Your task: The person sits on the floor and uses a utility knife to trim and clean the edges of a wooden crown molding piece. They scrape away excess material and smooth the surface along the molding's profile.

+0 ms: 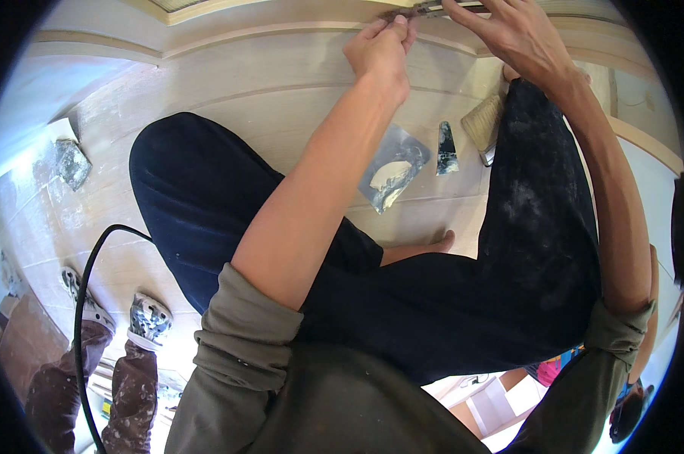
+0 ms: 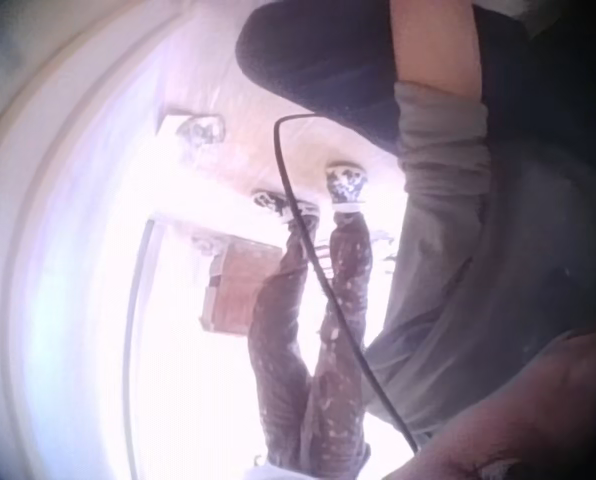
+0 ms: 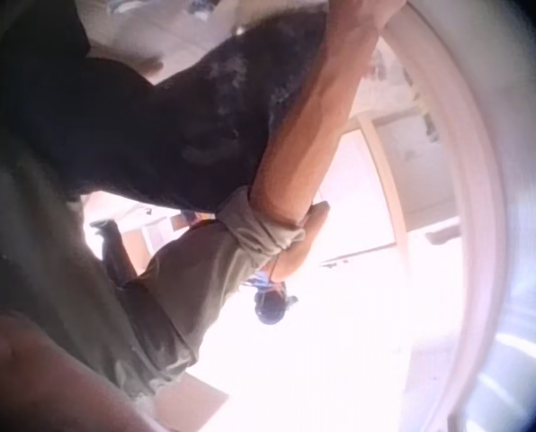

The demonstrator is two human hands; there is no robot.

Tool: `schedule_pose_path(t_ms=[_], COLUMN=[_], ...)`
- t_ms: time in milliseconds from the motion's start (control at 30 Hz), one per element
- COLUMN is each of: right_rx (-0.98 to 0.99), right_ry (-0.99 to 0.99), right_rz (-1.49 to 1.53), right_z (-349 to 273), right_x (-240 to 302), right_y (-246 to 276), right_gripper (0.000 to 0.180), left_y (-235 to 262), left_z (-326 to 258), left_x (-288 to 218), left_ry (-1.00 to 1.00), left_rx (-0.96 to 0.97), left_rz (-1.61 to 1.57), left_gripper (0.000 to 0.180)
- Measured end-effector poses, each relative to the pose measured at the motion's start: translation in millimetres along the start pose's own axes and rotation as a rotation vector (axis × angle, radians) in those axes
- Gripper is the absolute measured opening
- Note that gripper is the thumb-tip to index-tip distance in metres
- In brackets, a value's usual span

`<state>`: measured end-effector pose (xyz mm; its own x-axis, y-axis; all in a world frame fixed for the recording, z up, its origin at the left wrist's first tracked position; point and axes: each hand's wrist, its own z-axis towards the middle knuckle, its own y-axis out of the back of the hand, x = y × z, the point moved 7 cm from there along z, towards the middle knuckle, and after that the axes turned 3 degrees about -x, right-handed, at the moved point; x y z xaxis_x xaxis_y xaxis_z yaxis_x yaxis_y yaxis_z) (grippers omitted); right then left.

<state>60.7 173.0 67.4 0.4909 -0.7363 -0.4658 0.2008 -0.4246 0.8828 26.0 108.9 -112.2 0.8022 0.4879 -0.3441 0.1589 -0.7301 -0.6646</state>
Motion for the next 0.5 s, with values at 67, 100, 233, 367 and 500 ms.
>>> schedule_pose_path(t_ms=[67, 100, 233, 367, 500], right_rx=[-0.038, -0.064, -0.043, -0.104, -0.135], right_ry=[0.004, 0.006, 0.018, 0.038, 0.042], right_rz=[-0.002, 0.001, -0.012, -0.037, -0.04], right_z=[-3.0, -3.5, -3.2, -0.2, 3.7], right_x=[-2.0, -2.0, -0.1, 0.8, 1.2], right_y=[-3.7, -6.5, -8.9, -8.0, -1.4], right_gripper=[0.032, 0.033, 0.029, 0.025, 0.023], left_y=[-1.7, -1.4, 0.6, 3.6, 11.7], left_z=[8.6, 8.1, 5.0, 6.2, 25.7], left_x=[8.0, 6.6, 2.0, -0.3, 11.9], left_ry=[-0.01, -0.012, -0.017, -0.02, 0.011], left_rx=[-0.012, -0.032, -0.054, -0.047, 0.025], left_rz=[0.0, 0.008, 0.023, -0.002, -0.042], left_gripper=[0.019, 0.019, 0.021, 0.02, 0.021])
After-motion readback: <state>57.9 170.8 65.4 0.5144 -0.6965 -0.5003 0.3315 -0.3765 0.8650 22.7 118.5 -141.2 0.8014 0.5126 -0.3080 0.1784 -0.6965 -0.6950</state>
